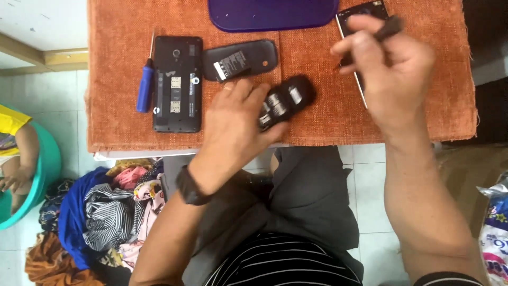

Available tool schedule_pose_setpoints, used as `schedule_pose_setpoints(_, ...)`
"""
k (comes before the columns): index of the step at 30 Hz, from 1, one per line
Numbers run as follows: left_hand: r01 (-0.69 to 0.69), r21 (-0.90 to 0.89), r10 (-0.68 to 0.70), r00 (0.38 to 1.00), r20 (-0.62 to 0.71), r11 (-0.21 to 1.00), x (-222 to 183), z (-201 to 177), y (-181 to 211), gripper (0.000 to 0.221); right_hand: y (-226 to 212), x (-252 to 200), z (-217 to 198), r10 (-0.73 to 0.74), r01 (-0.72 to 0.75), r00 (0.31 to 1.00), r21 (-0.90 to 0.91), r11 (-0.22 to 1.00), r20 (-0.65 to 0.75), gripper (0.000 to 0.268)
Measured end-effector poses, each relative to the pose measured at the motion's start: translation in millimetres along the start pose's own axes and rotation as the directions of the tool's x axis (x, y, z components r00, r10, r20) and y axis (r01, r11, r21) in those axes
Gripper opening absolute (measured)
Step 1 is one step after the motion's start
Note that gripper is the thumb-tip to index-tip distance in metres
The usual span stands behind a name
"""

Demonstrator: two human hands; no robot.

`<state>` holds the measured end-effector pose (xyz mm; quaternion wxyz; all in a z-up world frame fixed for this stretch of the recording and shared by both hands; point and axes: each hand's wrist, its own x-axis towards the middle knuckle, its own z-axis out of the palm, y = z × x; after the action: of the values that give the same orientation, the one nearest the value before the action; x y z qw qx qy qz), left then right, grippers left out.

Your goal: Disassembling a feature phone by removing the back cover, battery, and unscrewing internal components for repair or inspection.

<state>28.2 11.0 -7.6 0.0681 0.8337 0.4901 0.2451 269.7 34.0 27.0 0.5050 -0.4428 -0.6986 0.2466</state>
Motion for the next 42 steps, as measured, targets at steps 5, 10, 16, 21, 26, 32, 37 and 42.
schedule_pose_setpoints(5, -0.074, -0.203, 0.086, 0.995, 0.05, 0.976, -10, -11, -18, 0.066, -8, 2, 2, -0.036, 0.032, 0.999, -0.109, 0.994, -0.031, 0.018)
schedule_pose_setpoints(10, -0.073, -0.266, 0.099, 0.991, 0.086, 0.961, -11, -14, -21, 0.065, -15, -18, -6, 0.092, -0.086, 0.989, 0.058, 0.995, -0.116, 0.064)
schedule_pose_setpoints(16, -0.024, -0.258, 0.055, 0.992, 0.112, 0.966, -12, -12, -20, 0.067, -18, -34, 4, -0.004, 0.008, 0.984, 0.018, 1.0, -0.177, 0.045)
schedule_pose_setpoints(21, -0.031, -0.252, 0.06, 0.993, 0.105, 0.967, -11, -12, -20, 0.066, -14, -43, 4, -0.089, 0.102, 0.974, 0.053, 0.993, -0.207, 0.039)
schedule_pose_setpoints(26, -0.015, -0.239, 0.042, 0.993, 0.107, 0.971, -9, -12, -18, 0.065, -8, -39, 6, -0.12, 0.133, 0.98, 0.069, 0.989, -0.161, 0.037)
schedule_pose_setpoints(32, -0.011, -0.24, 0.04, 0.993, 0.113, 0.971, -10, -12, -18, 0.067, -3, -36, 11, -0.129, 0.139, 0.979, 0.054, 0.989, -0.157, 0.034)
schedule_pose_setpoints(37, -0.01, -0.248, 0.041, 0.992, 0.12, 0.969, -8, -14, -18, 0.065, -3, -33, 10, -0.122, 0.131, 0.982, 0.058, 0.99, -0.145, 0.032)
schedule_pose_setpoints(42, 0.02, -0.253, 0.03, 0.981, 0.191, 0.967, -5, -15, -20, 0.066, -2, -24, 6, -0.238, 0.235, 0.971, -0.107, 0.966, -0.01, 0.027)
